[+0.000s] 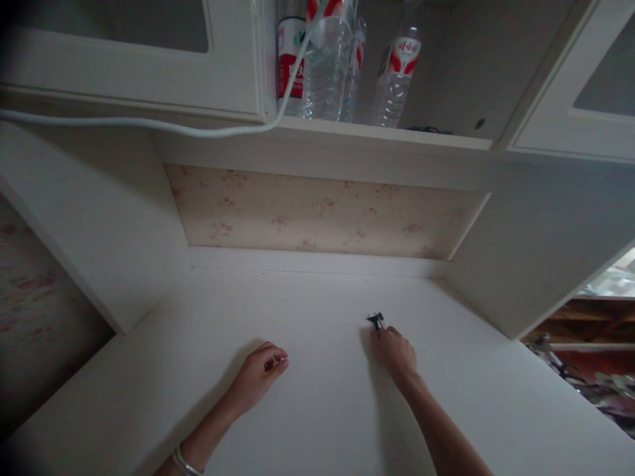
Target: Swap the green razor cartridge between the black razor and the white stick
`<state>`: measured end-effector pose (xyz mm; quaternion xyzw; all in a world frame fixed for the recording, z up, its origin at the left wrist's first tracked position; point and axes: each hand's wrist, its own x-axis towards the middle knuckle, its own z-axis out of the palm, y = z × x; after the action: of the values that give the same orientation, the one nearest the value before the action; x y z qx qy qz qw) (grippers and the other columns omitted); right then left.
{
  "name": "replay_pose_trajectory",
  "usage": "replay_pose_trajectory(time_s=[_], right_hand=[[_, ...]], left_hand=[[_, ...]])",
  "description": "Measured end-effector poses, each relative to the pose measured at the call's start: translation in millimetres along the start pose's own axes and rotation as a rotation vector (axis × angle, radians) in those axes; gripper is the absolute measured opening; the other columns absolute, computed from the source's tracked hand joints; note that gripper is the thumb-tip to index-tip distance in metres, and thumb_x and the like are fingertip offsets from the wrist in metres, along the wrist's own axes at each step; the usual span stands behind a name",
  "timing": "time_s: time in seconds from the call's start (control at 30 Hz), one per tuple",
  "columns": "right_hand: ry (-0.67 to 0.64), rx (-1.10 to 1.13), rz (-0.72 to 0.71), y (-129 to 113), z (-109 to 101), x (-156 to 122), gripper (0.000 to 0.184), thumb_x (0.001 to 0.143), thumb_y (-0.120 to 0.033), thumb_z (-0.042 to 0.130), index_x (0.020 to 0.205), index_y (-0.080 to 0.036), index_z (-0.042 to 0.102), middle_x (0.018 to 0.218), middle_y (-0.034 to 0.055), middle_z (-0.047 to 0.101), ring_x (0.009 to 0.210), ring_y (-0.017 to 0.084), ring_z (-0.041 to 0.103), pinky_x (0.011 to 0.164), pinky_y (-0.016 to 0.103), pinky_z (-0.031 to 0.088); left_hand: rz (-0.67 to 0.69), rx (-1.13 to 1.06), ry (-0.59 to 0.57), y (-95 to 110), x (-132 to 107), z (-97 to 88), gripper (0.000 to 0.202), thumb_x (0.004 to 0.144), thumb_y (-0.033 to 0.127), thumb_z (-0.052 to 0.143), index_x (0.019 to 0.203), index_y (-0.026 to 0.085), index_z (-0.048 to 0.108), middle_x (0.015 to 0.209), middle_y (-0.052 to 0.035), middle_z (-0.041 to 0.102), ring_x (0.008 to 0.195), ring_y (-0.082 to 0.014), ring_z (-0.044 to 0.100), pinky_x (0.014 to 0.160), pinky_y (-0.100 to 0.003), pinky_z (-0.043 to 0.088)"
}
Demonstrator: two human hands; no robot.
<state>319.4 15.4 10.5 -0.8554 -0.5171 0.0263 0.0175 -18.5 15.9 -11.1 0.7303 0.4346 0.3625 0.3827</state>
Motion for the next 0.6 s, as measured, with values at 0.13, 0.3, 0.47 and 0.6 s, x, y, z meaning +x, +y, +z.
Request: replay_pose_trajectory(time_s=[0.13, 0.3, 0.47, 0.6], right_hand=[[0.013, -0.021, -0.051, 2, -1, -3, 0.037, 0.100, -0.039, 0.040, 0.105, -0.014, 0.067, 0.103, 0.0157, 0.066, 0.090, 0.031, 0.066, 0.070, 0.034, 0.049], [0.014, -0.037, -0.084, -2, -3, -7, 0.033, 0.100, -0.033, 0.038, 0.107, -0.017, 0.066, 0.106, 0.0147, 0.065, 0.090, 0.029, 0.066, 0.068, 0.032, 0.048], [0.024, -0.043, -0.112, -5, -2, -8, 0.033, 0.100, -0.032, 0.038, 0.108, -0.018, 0.066, 0.110, 0.0134, 0.064, 0.090, 0.027, 0.065, 0.068, 0.030, 0.047], [0.043, -0.035, -0.132, 0, -16, -8, 0.035, 0.099, -0.039, 0.039, 0.116, -0.023, 0.065, 0.112, 0.0094, 0.064, 0.091, 0.027, 0.065, 0.069, 0.031, 0.047]], left_hand=[[-0.001, -0.003, -0.011, 2, -1, -0.6, 0.017, 0.085, 0.032, 0.057, 0.085, 0.018, 0.067, 0.085, -0.0034, 0.061, 0.070, -0.0150, 0.055, 0.066, -0.026, 0.042], [0.017, 0.007, -0.023, 0, -1, 0.7, 0.017, 0.085, 0.030, 0.056, 0.083, 0.018, 0.067, 0.083, -0.0029, 0.061, 0.073, -0.0152, 0.056, 0.067, -0.025, 0.042], [0.026, 0.003, -0.016, -4, 1, 1.9, 0.016, 0.085, 0.029, 0.056, 0.083, 0.019, 0.068, 0.083, -0.0028, 0.061, 0.073, -0.0151, 0.056, 0.067, -0.025, 0.042], [0.029, 0.016, -0.015, -3, 0, 2.1, 0.018, 0.086, 0.030, 0.054, 0.083, 0.018, 0.068, 0.082, -0.0033, 0.061, 0.073, -0.0151, 0.057, 0.067, -0.025, 0.043]])
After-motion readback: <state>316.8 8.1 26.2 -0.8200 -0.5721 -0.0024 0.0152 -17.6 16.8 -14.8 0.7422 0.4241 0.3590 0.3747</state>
